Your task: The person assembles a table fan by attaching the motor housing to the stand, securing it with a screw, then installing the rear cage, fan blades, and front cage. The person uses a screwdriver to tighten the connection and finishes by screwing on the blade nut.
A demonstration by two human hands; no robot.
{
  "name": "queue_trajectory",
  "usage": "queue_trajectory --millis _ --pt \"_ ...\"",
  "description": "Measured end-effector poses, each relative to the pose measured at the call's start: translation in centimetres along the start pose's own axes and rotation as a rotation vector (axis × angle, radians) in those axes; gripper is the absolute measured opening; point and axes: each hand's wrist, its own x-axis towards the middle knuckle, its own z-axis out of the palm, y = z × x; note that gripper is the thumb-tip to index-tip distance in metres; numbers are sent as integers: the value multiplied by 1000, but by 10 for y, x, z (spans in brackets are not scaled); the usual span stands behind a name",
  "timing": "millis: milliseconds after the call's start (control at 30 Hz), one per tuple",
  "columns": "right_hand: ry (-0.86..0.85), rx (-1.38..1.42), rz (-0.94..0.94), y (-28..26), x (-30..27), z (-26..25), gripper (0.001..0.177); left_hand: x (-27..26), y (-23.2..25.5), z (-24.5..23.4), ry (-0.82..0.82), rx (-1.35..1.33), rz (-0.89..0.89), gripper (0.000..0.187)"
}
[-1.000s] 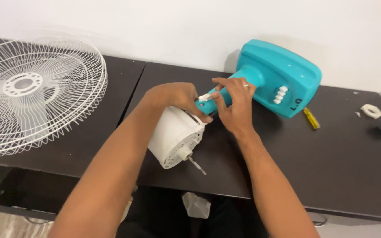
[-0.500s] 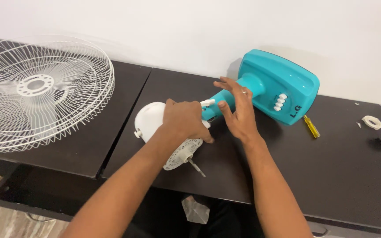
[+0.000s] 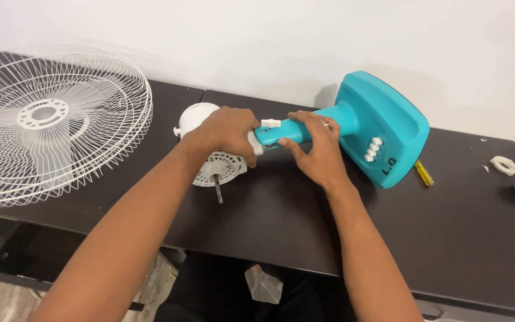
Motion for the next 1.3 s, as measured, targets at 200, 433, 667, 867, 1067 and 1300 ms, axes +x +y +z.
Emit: queue_trajectory --millis 200,433,667,867,1067,1300 --pt "40 32 -46 3 -3 5 39 6 7 1 63 -43 -71 77" --pt "169 -2 -16 3 -1 23 29 0 14 1 19 -72 -164 59" --pt "311 -280 -95 -19 11 45 30 -4 12 -1 51 -64 -126 53" --pt "235 -429 -67 -24 25 43 32 -4 13 -2 60 -86 -145 56" --pt "111 -449 -110 -14 33 40 39 -1 12 -2 58 -87 -168 59" --pt "67 -349 -145 -4 37 35 50 -2 13 -2 54 -88 -180 58"
